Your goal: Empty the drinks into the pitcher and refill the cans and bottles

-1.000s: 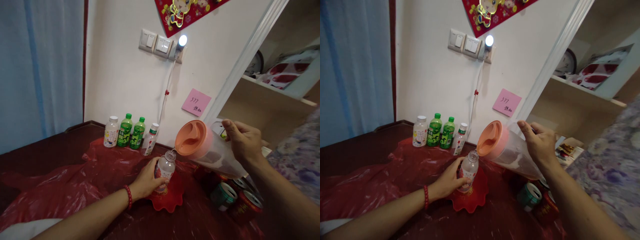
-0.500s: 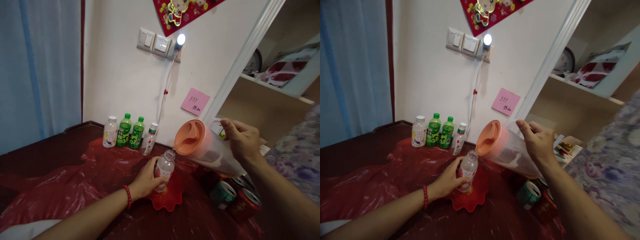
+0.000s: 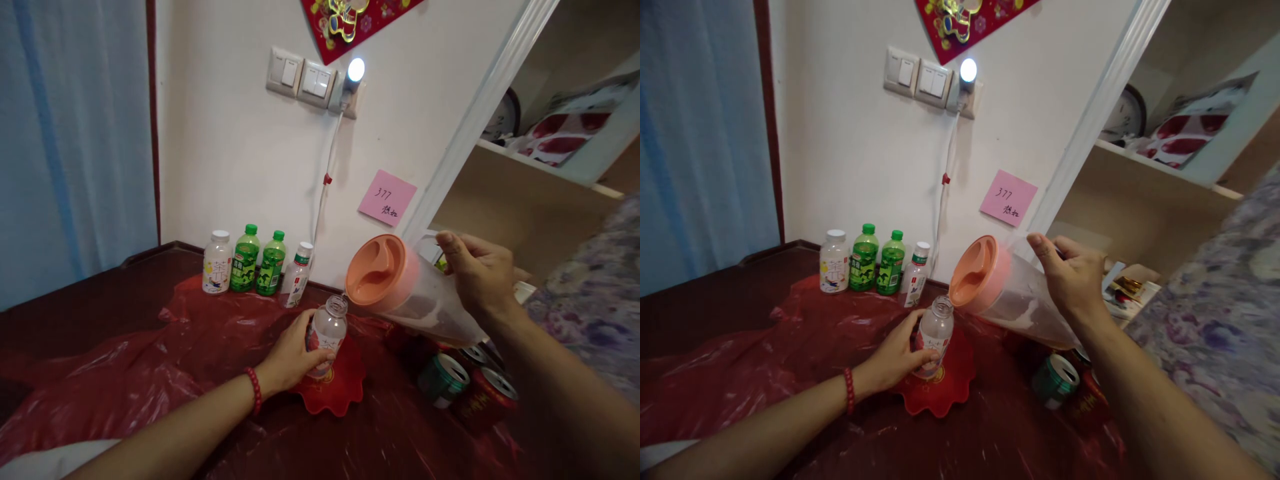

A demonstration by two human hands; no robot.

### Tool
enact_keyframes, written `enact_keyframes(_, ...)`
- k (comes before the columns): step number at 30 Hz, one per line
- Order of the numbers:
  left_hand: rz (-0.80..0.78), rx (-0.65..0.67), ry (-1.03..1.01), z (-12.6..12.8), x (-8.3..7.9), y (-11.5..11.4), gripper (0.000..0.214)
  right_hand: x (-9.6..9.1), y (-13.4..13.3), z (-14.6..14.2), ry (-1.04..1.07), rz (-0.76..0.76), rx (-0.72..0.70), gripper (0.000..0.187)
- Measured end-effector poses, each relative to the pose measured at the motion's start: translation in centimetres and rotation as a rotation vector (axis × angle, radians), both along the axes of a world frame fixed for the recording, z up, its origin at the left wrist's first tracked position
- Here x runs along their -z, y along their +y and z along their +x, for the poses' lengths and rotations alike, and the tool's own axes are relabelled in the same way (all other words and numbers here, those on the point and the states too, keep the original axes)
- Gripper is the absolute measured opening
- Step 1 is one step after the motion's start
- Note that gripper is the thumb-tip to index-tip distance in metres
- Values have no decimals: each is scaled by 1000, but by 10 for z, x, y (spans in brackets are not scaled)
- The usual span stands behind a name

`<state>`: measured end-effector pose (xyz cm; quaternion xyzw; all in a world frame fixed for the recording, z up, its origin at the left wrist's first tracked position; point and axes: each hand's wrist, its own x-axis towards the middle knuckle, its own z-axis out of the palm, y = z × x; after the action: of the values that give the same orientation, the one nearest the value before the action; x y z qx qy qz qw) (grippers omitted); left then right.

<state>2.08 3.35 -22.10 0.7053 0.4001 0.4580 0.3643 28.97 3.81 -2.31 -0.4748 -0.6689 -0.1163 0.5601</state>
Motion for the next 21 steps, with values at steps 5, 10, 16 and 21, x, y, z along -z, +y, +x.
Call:
enact_keyframes(5, 2, -6, 6, 1, 0, 1, 63, 0, 0, -1, 3, 1, -13, 73)
enact_keyframes(10, 8, 0, -5, 0, 1, 1, 62, 1, 2, -2, 6, 12, -14, 73)
enact_keyframes(16, 10, -5, -12, 0, 1, 0, 63, 2, 2, -1, -2, 10, -4, 73)
enact_keyframes(21, 8, -10, -17, 0, 1, 0, 64, 1, 2, -1, -5, 15, -5, 74)
